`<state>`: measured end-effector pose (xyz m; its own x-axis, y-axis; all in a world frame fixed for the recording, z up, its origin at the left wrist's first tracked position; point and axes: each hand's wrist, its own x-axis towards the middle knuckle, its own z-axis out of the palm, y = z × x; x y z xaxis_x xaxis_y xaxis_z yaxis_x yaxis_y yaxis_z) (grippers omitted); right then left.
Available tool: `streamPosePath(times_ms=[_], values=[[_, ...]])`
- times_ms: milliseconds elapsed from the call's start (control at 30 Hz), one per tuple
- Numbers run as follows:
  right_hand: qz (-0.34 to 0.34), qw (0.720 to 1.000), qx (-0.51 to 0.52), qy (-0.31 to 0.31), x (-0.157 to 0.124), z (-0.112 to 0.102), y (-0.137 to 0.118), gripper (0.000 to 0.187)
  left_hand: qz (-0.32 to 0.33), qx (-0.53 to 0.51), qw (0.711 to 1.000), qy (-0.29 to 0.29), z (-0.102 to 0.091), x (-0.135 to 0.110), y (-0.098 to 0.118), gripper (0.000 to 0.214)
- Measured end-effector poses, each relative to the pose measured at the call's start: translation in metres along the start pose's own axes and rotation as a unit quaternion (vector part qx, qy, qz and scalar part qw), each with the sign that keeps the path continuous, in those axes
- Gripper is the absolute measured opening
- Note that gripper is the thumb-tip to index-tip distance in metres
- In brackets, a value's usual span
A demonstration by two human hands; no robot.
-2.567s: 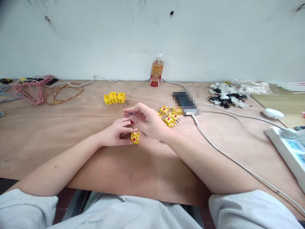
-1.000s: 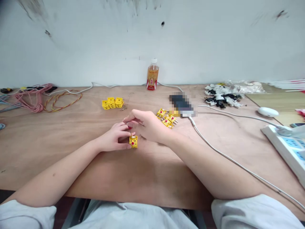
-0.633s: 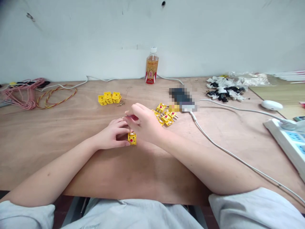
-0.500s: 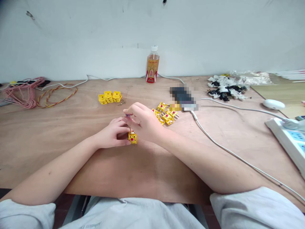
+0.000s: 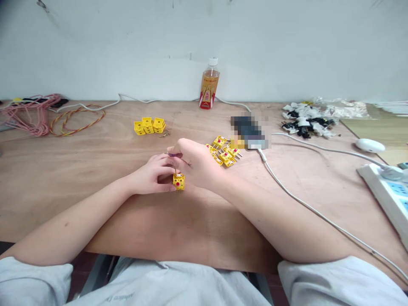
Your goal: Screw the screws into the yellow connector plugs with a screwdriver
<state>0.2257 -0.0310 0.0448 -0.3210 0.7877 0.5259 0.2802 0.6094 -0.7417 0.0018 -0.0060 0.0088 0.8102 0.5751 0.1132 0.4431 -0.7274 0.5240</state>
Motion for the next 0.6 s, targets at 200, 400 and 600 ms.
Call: streamPosePath(times_ms=[200,400,600], values=[[-0.139,0.976,-0.102,0.135,-0.009,0.02,0.008,0.007,0.012,-0.011,1.0,0.001,0.0,0.0,0.001,0.037],[-0.099,0.995,0.009,-0.028,0.007,-0.008,-0.001,0.008,-0.008,0.008,1.0,0.001,0.003,-0.002,-0.002,0.041],[0.012,0.984,0.142,-0.107,0.009,-0.023,-0.001,0.005,-0.01,0.014,1.0,0.0,0.003,-0.002,-0.002,0.041]])
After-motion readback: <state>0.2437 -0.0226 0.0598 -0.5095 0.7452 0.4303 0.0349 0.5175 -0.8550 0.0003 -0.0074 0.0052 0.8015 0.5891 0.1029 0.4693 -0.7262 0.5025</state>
